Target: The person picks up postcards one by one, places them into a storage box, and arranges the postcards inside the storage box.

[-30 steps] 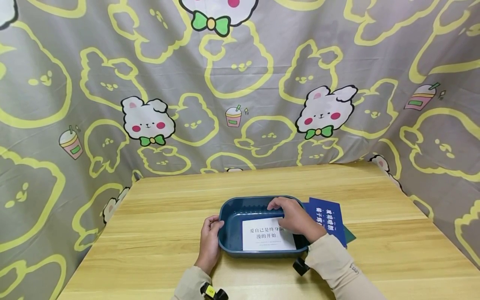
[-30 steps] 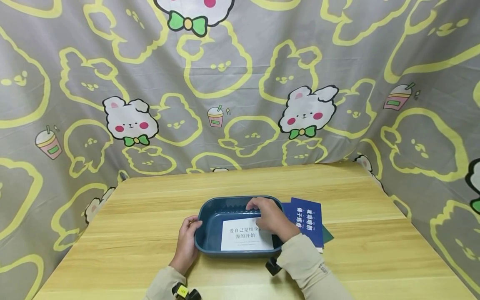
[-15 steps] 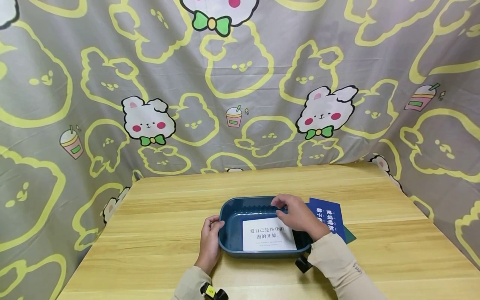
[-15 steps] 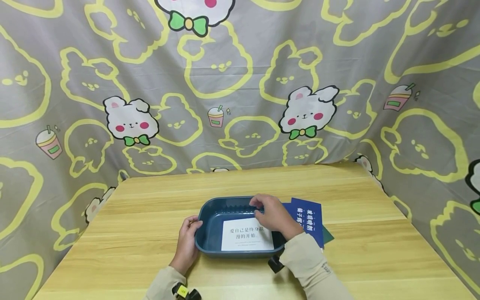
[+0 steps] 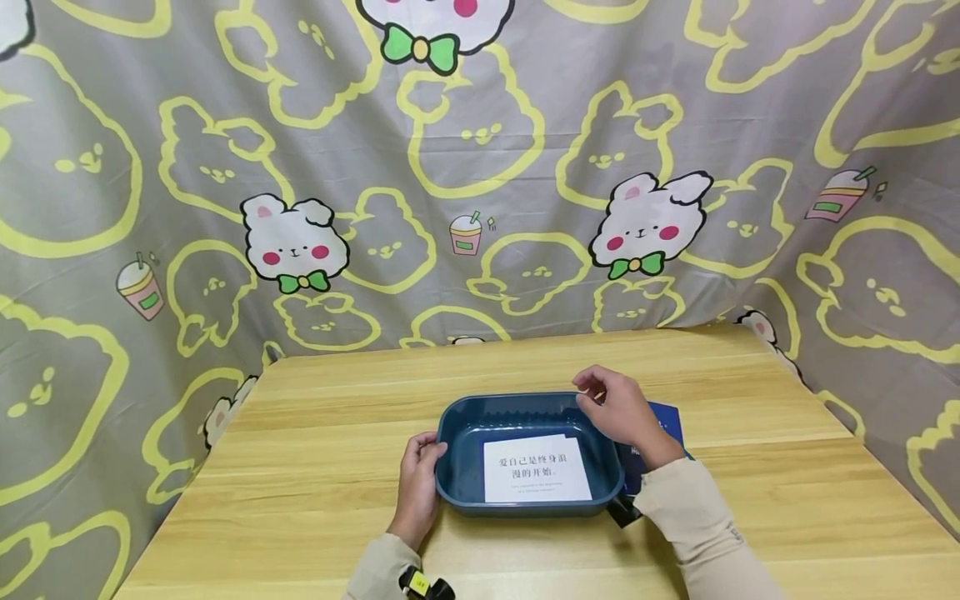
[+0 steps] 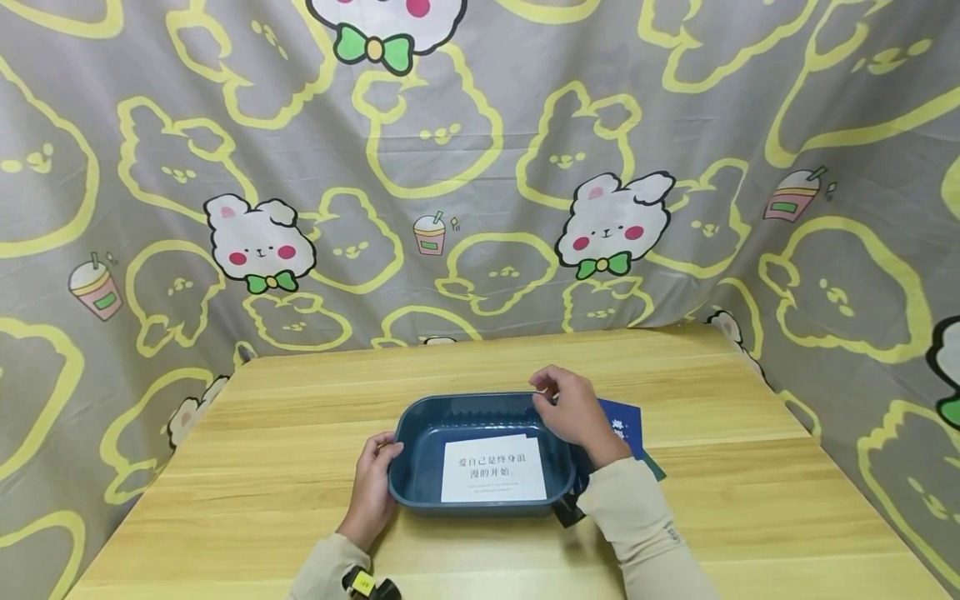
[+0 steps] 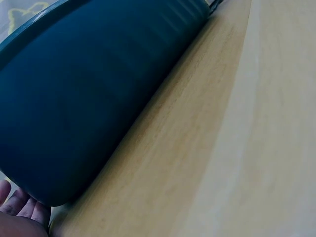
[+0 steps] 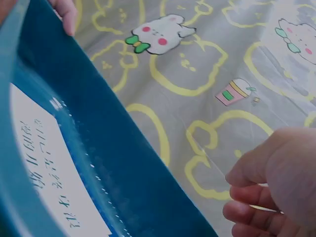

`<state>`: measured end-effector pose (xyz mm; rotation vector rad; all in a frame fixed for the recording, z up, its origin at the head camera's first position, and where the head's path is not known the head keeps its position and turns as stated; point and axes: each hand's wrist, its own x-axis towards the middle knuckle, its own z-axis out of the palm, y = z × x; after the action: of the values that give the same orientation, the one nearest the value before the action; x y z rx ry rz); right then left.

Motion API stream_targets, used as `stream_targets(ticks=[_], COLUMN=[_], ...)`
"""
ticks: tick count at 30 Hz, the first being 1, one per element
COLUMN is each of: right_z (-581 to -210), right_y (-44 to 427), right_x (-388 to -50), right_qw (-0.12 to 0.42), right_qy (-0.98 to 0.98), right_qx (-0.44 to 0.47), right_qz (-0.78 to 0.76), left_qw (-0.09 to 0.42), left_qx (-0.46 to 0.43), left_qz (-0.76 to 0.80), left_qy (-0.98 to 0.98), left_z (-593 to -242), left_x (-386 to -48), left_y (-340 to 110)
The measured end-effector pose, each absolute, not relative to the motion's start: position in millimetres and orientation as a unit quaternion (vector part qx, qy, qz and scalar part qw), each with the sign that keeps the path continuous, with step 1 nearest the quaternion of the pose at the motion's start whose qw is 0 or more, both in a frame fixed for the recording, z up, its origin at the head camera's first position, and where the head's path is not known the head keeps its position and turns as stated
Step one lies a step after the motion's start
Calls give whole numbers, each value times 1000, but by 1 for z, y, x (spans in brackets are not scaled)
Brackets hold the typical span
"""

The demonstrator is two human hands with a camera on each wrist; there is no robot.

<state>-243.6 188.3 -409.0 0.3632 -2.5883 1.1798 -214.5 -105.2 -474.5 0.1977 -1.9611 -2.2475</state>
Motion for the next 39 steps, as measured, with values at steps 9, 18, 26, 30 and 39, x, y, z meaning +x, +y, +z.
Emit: stream_targets(ticks=[9,18,26,30,39], right_z=[-409,-415,-415,-413,-415], right_y=[211,233,256,264,277], right_x=[-246,-248,-246,-245,-241], right_qw=[50,-4,-40,-61,-90], right_qy=[-911,-913,-918,-913,-930], right_qx=[51,-2,-58,-98,-109], right_qz=[407,408,389,391,340], left_qw=[75,74,71,77,79], left_qx=[69,67,68,66,67], left_qz=[-749,-747,-741,-742,-748], left_qy=[-654,-657,-664,-662,-656], left_z=[-474,-474,-475,-474,-474], left_x=[-214,-214,-214,-213,-214], left_y=[-106,-106,-106,-106,-106])
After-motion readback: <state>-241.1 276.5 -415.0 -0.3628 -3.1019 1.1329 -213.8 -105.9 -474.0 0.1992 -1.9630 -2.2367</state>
